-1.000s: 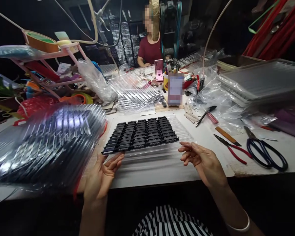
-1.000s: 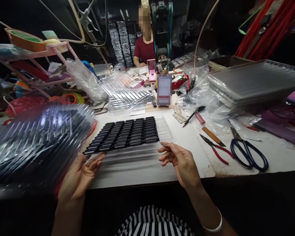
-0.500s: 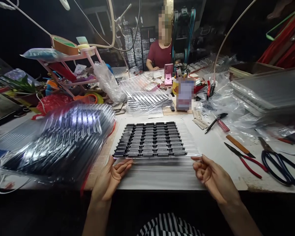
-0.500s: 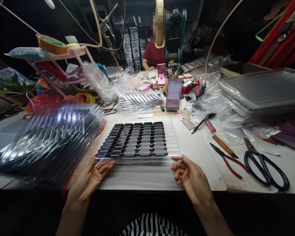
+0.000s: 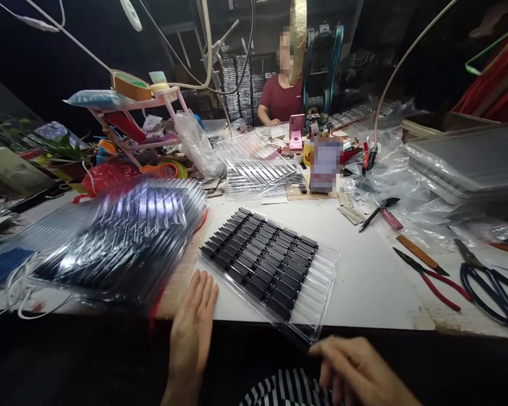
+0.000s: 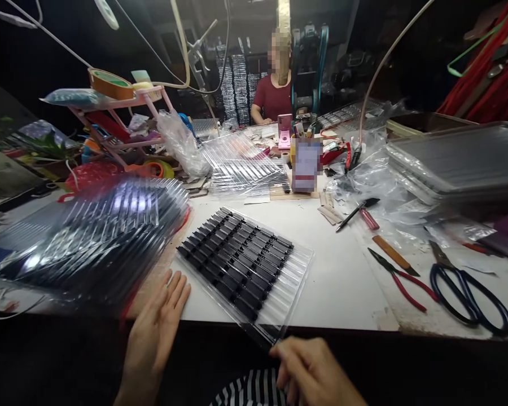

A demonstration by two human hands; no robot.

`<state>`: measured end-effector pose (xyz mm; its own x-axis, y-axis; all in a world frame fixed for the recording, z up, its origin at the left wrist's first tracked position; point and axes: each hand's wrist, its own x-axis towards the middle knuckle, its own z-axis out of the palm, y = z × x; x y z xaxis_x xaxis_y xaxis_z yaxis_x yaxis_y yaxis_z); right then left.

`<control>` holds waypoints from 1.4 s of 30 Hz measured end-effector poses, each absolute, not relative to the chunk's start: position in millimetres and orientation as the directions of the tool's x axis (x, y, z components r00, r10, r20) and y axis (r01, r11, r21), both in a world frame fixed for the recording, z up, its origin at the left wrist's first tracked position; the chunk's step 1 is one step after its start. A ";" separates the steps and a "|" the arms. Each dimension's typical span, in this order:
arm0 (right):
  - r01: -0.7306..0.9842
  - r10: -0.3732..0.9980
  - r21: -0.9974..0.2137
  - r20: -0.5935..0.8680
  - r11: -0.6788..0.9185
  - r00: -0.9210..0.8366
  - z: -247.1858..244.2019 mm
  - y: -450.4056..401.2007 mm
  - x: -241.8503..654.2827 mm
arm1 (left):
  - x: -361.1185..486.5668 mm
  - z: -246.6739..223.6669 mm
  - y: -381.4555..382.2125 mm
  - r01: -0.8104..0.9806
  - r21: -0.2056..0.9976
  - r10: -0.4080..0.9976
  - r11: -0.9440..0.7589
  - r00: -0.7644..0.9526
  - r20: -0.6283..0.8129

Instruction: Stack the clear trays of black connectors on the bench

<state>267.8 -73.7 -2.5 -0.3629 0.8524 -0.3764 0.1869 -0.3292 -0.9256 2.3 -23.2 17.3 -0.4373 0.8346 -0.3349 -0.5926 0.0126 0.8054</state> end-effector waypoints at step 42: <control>0.610 0.965 -0.792 0.170 0.013 0.201 -18.7 1.3 322.6 | -40.1 4.2 19.7 0.447 0.889 0.949 0.100 -0.310 0.049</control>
